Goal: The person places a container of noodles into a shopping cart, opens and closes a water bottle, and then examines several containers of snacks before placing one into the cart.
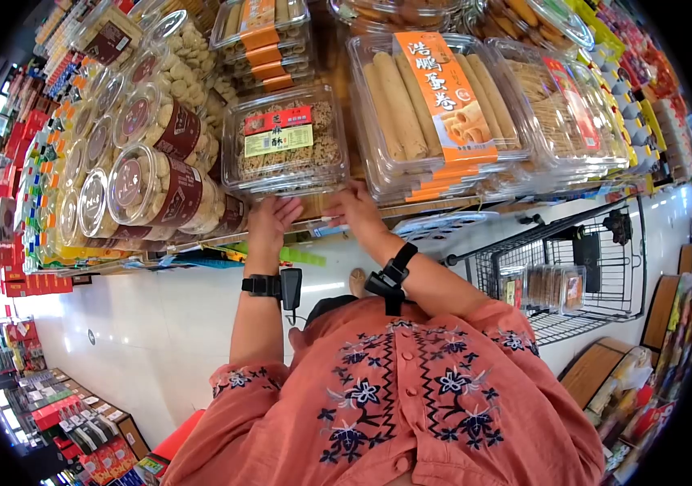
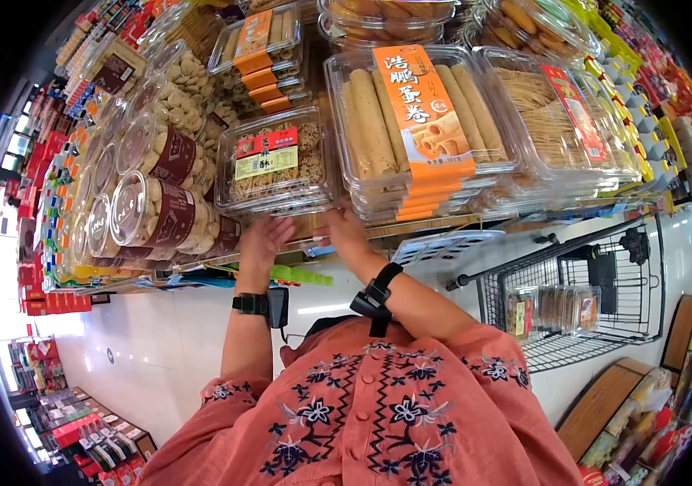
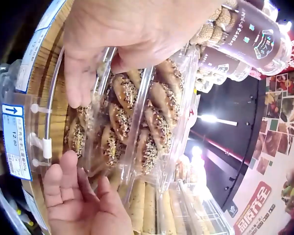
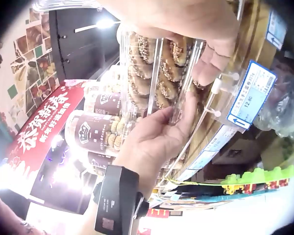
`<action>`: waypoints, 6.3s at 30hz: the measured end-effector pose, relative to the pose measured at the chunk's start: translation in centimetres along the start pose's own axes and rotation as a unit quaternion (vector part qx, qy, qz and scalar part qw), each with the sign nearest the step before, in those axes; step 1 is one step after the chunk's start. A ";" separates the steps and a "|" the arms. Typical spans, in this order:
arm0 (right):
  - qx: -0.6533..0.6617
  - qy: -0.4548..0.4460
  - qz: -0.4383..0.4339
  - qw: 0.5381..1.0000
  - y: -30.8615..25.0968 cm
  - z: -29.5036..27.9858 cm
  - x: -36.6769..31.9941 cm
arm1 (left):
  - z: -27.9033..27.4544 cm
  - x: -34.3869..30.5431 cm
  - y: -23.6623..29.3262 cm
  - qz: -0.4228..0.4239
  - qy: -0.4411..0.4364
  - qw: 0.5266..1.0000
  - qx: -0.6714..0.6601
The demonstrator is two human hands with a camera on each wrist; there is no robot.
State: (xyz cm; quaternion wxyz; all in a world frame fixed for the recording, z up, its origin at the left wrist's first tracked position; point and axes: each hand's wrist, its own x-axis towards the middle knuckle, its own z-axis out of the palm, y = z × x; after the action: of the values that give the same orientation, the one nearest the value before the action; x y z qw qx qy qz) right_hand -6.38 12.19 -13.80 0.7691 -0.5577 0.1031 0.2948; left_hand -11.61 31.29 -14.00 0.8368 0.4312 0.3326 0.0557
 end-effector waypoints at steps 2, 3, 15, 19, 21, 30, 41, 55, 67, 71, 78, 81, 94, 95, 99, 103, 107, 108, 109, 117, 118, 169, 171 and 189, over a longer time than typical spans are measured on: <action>0.016 0.015 0.007 1.000 0.3 0.0 0.4 | 0.1 0.5 -0.3 0.012 0.008 1.000 0.005; 0.021 0.024 0.008 0.999 0.3 0.2 0.4 | -0.1 1.0 -0.7 0.018 0.012 1.000 0.008; -0.041 -0.041 0.064 0.996 0.4 -0.7 0.9 | -0.8 3.1 0.7 0.039 0.005 0.995 0.090; -0.068 0.000 0.035 0.997 -0.3 -0.2 0.5 | 0.2 2.5 0.5 0.033 0.009 0.997 0.062; -0.054 -0.001 0.004 0.999 -0.1 0.8 0.5 | 0.2 2.9 0.2 0.044 0.004 0.997 0.060; 0.126 0.064 -0.060 0.988 1.2 1.8 1.8 | 1.6 0.3 -1.1 0.010 -0.008 1.000 -0.002; 0.224 0.014 -0.006 0.974 1.6 1.5 0.7 | -3.3 0.9 -0.3 0.150 0.034 0.982 0.114; 0.194 0.034 -0.038 0.980 2.3 2.1 2.8 | -1.7 -0.6 0.2 0.045 0.057 0.986 0.151; 0.120 -0.035 -0.059 0.990 1.4 1.5 2.5 | 0.1 -3.1 -1.5 -0.063 -0.018 0.993 0.095; 0.132 -0.016 -0.044 0.990 1.1 1.7 2.6 | 1.6 -3.3 -2.6 -0.127 -0.079 0.982 0.118; 0.104 -0.025 -0.019 0.994 1.8 1.4 2.3 | -2.1 -2.3 0.2 0.068 0.024 0.984 0.165; 0.067 -0.039 -0.021 0.997 2.4 1.8 2.6 | -2.8 -0.1 0.7 0.037 -0.011 0.988 0.150; 0.016 0.010 -0.036 0.999 0.8 2.1 2.3 | -1.2 0.6 -0.4 -0.021 -0.065 0.992 0.102; 0.006 0.019 -0.044 0.999 0.7 1.8 2.4 | -1.0 0.4 -1.0 -0.049 -0.087 0.991 0.092; -0.053 0.052 -0.093 0.993 1.3 1.1 3.2 | 0.7 -2.2 -0.3 -0.088 -0.074 0.986 0.120; -0.045 0.100 -0.129 0.986 3.5 0.5 5.8 | -3.0 -0.3 0.4 0.254 0.094 0.842 0.467; -0.044 0.071 -0.163 0.983 3.0 0.4 6.1 | -3.1 1.4 0.0 0.372 0.131 0.766 0.507; -0.039 0.068 -0.162 0.984 2.5 0.6 5.8 | -2.6 1.7 0.2 0.386 0.132 0.758 0.509; -0.034 0.065 -0.162 0.984 2.1 0.7 5.6 | -2.2 2.0 0.2 0.399 0.132 0.750 0.510; -0.079 0.051 -0.180 0.979 0.0 1.5 3.4 | -3.4 4.9 0.5 0.223 -0.031 0.946 0.235; -0.097 0.057 -0.177 0.978 -1.1 2.0 2.2 | -3.4 4.7 0.4 0.207 -0.030 0.954 0.213; -0.151 0.047 -0.291 0.943 -1.6 1.2 -5.9 | -2.2 -8.6 2.8 0.136 -0.104 0.985 -0.037; -0.186 0.034 -0.289 0.938 -1.7 0.6 -6.6 | -2.2 -10.0 2.3 0.165 -0.097 0.981 -0.029; -0.207 -0.145 -0.191 0.948 1.2 -9.5 -21.2 | -4.9 -29.4 -8.3 0.327 -0.024 0.836 0.439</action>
State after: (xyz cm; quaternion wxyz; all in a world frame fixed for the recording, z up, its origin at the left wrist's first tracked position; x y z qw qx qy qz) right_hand -22.52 -3.43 -7.86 0.6854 -0.6650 -0.1815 0.2345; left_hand -38.90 18.26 -7.34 0.5001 0.8385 0.1412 0.1638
